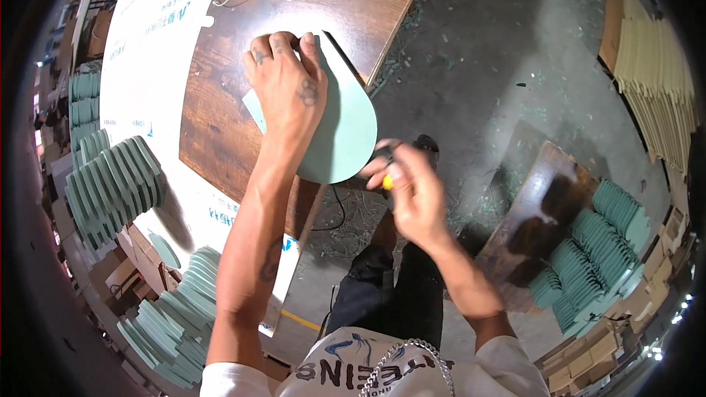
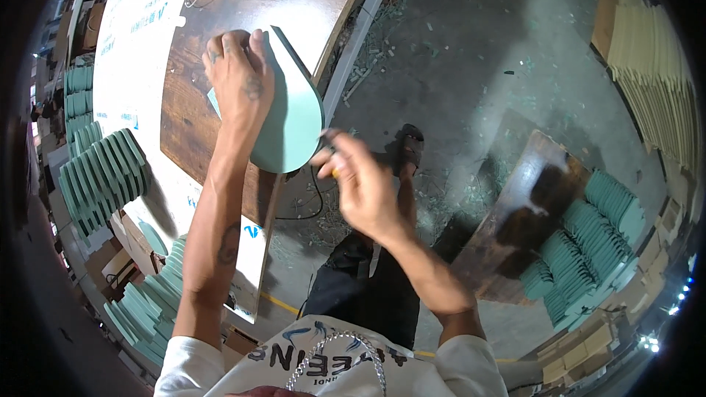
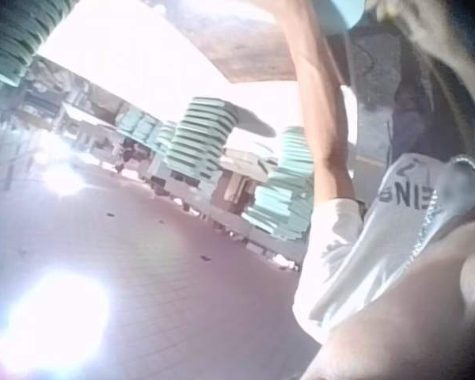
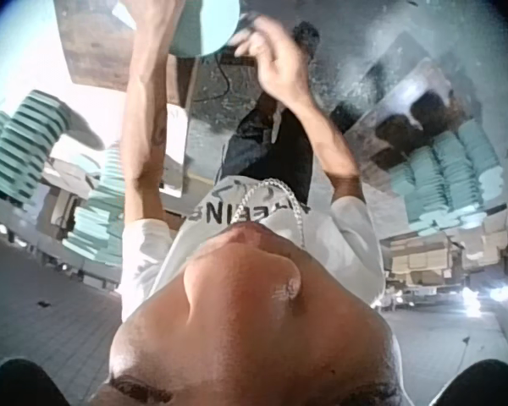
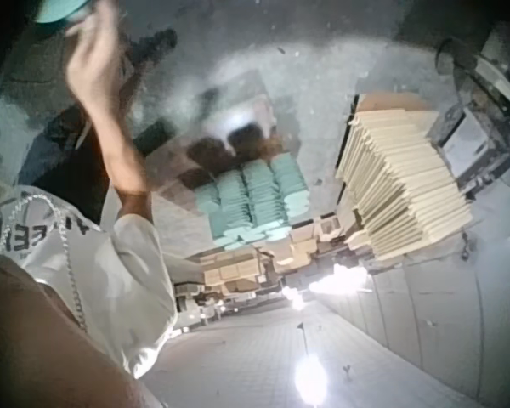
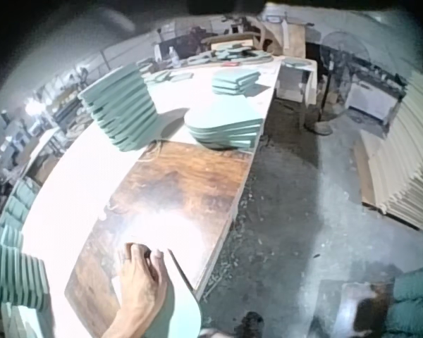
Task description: Using a utility knife to trim the edges of green foam components on a workshop table.
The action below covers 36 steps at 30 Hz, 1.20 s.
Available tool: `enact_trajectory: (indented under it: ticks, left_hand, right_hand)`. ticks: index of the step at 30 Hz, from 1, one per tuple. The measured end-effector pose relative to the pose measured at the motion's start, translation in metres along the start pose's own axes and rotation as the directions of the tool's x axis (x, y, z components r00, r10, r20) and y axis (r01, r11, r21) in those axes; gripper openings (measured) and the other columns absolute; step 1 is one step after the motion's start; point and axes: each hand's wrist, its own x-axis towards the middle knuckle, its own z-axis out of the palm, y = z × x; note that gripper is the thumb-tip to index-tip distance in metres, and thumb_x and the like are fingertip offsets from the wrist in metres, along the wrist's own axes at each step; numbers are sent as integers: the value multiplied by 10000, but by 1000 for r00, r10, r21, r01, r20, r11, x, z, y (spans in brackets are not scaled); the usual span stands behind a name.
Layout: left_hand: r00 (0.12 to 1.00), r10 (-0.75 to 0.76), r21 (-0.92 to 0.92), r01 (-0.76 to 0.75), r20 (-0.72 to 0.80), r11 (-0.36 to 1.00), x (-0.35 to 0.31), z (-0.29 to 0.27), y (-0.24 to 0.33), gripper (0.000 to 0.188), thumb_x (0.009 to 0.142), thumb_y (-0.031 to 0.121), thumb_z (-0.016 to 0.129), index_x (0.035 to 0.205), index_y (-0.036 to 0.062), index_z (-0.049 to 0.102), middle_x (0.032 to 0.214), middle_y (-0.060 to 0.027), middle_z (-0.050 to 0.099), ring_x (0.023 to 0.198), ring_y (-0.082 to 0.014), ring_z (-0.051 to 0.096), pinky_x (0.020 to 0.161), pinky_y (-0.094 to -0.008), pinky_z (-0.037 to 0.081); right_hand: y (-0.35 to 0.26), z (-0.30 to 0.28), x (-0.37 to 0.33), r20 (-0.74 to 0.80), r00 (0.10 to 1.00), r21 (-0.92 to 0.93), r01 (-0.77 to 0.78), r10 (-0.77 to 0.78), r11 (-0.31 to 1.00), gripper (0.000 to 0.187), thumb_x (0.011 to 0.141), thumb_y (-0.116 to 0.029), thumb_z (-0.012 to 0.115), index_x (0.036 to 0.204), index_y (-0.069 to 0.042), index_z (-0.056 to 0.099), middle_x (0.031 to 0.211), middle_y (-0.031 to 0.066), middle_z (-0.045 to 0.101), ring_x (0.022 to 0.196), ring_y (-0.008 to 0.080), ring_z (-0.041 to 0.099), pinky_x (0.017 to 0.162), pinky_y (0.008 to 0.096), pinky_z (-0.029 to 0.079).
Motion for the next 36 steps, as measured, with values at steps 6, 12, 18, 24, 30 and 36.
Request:
enact_trajectory:
  ticks: [6,12,18,24,30,36]
  left_hand:
    - [953,268,-448,-180,141,876,6,-6,21,105,942,84,652,1007,5,630,959,-142,597,901,-325,546,811,-437,419]
    - [955,260,-342,-198,145,919,6,-5,23,90,937,86,658,990,26,618,960,-126,590,905,-317,543,812,-424,410]
    - [955,260,-363,-195,140,911,7,-3,22,76,938,74,648,986,26,615,951,-133,590,893,-323,542,808,-431,417]
    - [956,267,-371,-206,120,905,5,-1,22,74,942,73,640,981,24,602,946,-141,590,886,-335,547,798,-441,421]
    - [959,275,-318,-238,76,918,5,4,20,113,950,111,639,981,10,597,948,-141,596,894,-342,554,803,-447,426]
    - [954,301,-296,-281,21,913,4,5,16,115,943,91,609,997,-10,615,944,-167,646,879,-351,597,804,-461,469]
  right_hand:
    - [-9,-44,93,-97,960,-369,209,-261,906,308,1050,-52,509,1338,-47,616,955,143,749,869,204,751,746,324,591]
    - [-10,-23,118,-7,925,-411,344,-381,844,306,990,-11,594,1282,-75,655,1072,166,737,933,307,741,770,374,588]
    - [-8,-17,127,-38,855,-522,424,-517,740,355,942,48,595,1261,-88,675,1011,148,730,884,301,718,751,373,570]
    - [-6,-20,131,15,835,-540,470,-551,698,392,908,86,583,1229,-106,701,900,128,693,785,288,684,707,364,553]
    - [-4,-37,86,216,831,-649,515,-513,561,411,909,16,622,1240,-201,733,895,57,686,807,218,658,714,357,518]
    - [9,-20,-25,423,825,-621,565,-375,543,409,935,-27,658,1280,-234,731,886,47,631,793,201,611,706,365,482]
